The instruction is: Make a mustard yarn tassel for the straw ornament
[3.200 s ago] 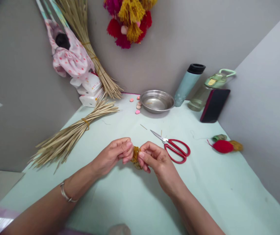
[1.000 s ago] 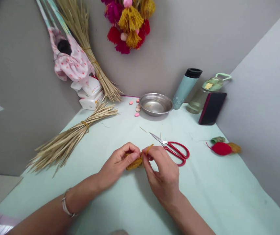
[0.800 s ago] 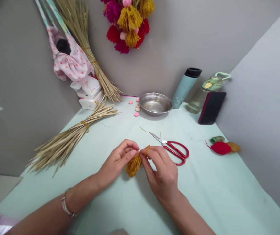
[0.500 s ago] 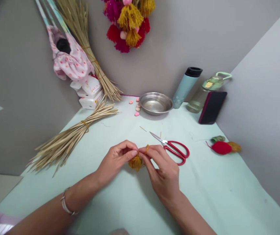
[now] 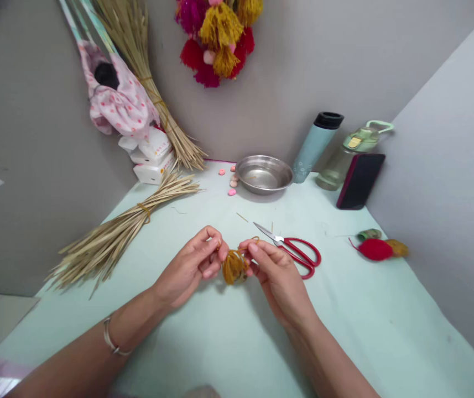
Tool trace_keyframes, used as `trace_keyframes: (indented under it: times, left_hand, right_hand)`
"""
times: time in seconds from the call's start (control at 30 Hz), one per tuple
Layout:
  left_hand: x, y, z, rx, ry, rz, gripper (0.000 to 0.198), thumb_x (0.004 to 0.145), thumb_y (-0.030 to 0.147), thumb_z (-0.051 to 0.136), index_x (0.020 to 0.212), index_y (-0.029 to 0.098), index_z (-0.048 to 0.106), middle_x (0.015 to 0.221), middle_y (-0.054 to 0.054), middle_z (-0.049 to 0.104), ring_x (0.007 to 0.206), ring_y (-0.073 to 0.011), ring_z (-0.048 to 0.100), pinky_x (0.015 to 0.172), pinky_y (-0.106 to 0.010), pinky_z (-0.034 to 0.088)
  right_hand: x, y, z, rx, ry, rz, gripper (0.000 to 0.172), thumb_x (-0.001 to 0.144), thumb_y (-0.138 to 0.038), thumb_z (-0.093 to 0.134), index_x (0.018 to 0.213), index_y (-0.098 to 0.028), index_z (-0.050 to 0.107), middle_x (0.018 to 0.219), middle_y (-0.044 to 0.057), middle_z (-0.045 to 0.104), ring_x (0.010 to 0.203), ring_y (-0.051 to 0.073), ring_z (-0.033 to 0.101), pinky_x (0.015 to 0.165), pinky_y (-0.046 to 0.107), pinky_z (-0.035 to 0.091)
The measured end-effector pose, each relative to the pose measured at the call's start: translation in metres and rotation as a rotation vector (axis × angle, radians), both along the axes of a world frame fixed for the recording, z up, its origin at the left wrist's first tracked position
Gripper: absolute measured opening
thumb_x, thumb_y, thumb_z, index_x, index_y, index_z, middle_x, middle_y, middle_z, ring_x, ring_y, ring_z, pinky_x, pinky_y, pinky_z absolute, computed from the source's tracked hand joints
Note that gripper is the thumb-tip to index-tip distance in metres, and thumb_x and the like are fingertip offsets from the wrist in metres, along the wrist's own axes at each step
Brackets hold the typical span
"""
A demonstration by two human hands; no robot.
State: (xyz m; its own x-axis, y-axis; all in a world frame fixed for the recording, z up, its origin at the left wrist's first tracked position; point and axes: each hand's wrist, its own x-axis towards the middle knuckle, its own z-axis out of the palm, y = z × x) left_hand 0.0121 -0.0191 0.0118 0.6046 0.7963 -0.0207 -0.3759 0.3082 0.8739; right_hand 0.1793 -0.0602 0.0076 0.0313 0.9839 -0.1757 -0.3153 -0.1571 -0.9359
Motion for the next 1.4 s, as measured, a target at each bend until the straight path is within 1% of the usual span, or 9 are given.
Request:
trace_keyframes:
  times: [0.17, 0.3, 0.47, 0.63, 0.9, 1.0, 1.13, 1.27, 1.4]
  left_hand:
    - [0.001, -0.001, -0.005, 0.036, 0.072, -0.093, 0.026, 0.092, 0.042, 0.047, 0.082, 0.019, 0.042, 0.075, 0.003, 0.049, 0.052, -0.0044, 0.035, 0.053, -0.021, 0.027]
    - [0.000, -0.002, -0.006, 0.043, 0.089, -0.171, 0.025, 0.092, 0.041, 0.046, 0.082, 0.019, 0.040, 0.072, 0.005, 0.043, 0.053, -0.0048, 0.033, 0.053, -0.021, 0.027]
    - [-0.001, 0.000, -0.004, 0.095, 0.126, -0.236, 0.026, 0.091, 0.041, 0.048, 0.081, 0.020, 0.038, 0.068, 0.006, 0.040, 0.051, -0.0053, 0.034, 0.051, -0.022, 0.028]
    - [-0.006, 0.007, -0.004, 0.100, 0.097, -0.175, 0.022, 0.093, 0.037, 0.045, 0.082, 0.019, 0.041, 0.073, 0.003, 0.047, 0.060, -0.0084, 0.050, 0.065, -0.025, 0.040]
    - [-0.001, 0.002, -0.006, 0.108, 0.148, -0.097, 0.022, 0.090, 0.040, 0.052, 0.087, 0.019, 0.044, 0.073, 0.002, 0.053, 0.067, -0.0106, 0.054, 0.071, -0.026, 0.042]
    - [0.003, -0.002, -0.008, 0.131, 0.162, -0.135, 0.032, 0.080, 0.039, 0.067, 0.098, 0.021, 0.048, 0.071, 0.004, 0.051, 0.067, -0.0106, 0.053, 0.067, -0.024, 0.040]
    - [0.005, -0.004, -0.008, 0.192, 0.207, -0.065, 0.027, 0.085, 0.043, 0.059, 0.081, 0.017, 0.054, 0.062, 0.004, 0.049, 0.059, -0.0090, 0.046, 0.063, -0.023, 0.037]
    - [0.002, -0.002, -0.006, 0.148, 0.149, 0.002, 0.024, 0.090, 0.041, 0.053, 0.083, 0.017, 0.053, 0.058, 0.004, 0.050, 0.059, -0.0089, 0.046, 0.069, -0.024, 0.038]
    - [0.001, -0.002, -0.002, 0.078, 0.065, -0.032, 0.023, 0.089, 0.039, 0.056, 0.084, 0.017, 0.052, 0.061, 0.004, 0.051, 0.060, -0.0088, 0.048, 0.068, -0.024, 0.038]
  right_hand:
    - [-0.002, -0.003, 0.005, -0.017, 0.179, 0.046, 0.022, 0.092, -0.037, 0.056, 0.084, -0.020, 0.067, 0.078, 0.000, 0.064, 0.047, 0.004, 0.035, 0.046, 0.019, 0.027]
    - [-0.002, -0.005, 0.007, -0.055, 0.095, 0.073, 0.022, 0.092, -0.035, 0.056, 0.081, -0.018, 0.065, 0.051, -0.005, 0.049, 0.046, 0.006, 0.029, 0.049, 0.019, 0.027]
    - [0.005, -0.004, 0.011, -0.062, 0.041, 0.062, 0.021, 0.089, -0.031, 0.060, 0.075, -0.016, 0.065, 0.045, -0.007, 0.037, 0.047, 0.006, 0.024, 0.048, 0.018, 0.025]
    - [0.019, 0.000, 0.014, -0.029, -0.066, 0.005, 0.020, 0.085, -0.035, 0.066, 0.083, -0.017, 0.072, 0.067, 0.001, 0.059, 0.055, 0.008, 0.039, 0.052, 0.020, 0.033]
    - [0.015, -0.006, 0.019, 0.059, -0.201, -0.206, 0.020, 0.079, -0.039, 0.072, 0.082, -0.020, 0.076, 0.073, 0.002, 0.061, 0.057, 0.009, 0.048, 0.053, 0.022, 0.041]
    - [0.008, -0.013, 0.021, 0.161, -0.376, -0.124, 0.017, 0.081, -0.039, 0.069, 0.084, -0.023, 0.076, 0.077, 0.003, 0.065, 0.063, 0.012, 0.053, 0.055, 0.023, 0.045]
    - [0.005, -0.017, 0.021, 0.255, -0.517, -0.050, 0.024, 0.084, -0.038, 0.067, 0.106, -0.029, 0.069, 0.103, 0.004, 0.068, 0.089, 0.018, 0.062, 0.077, 0.028, 0.052]
    - [0.000, -0.015, 0.018, 0.256, -0.551, -0.028, 0.038, 0.085, -0.040, 0.064, 0.121, -0.031, 0.053, 0.128, 0.004, 0.055, 0.117, 0.021, 0.053, 0.096, 0.032, 0.046]
    - [-0.012, -0.014, 0.015, 0.235, -0.489, 0.151, 0.033, 0.090, -0.038, 0.059, 0.118, -0.027, 0.046, 0.109, 0.004, 0.060, 0.103, 0.019, 0.058, 0.088, 0.031, 0.048]
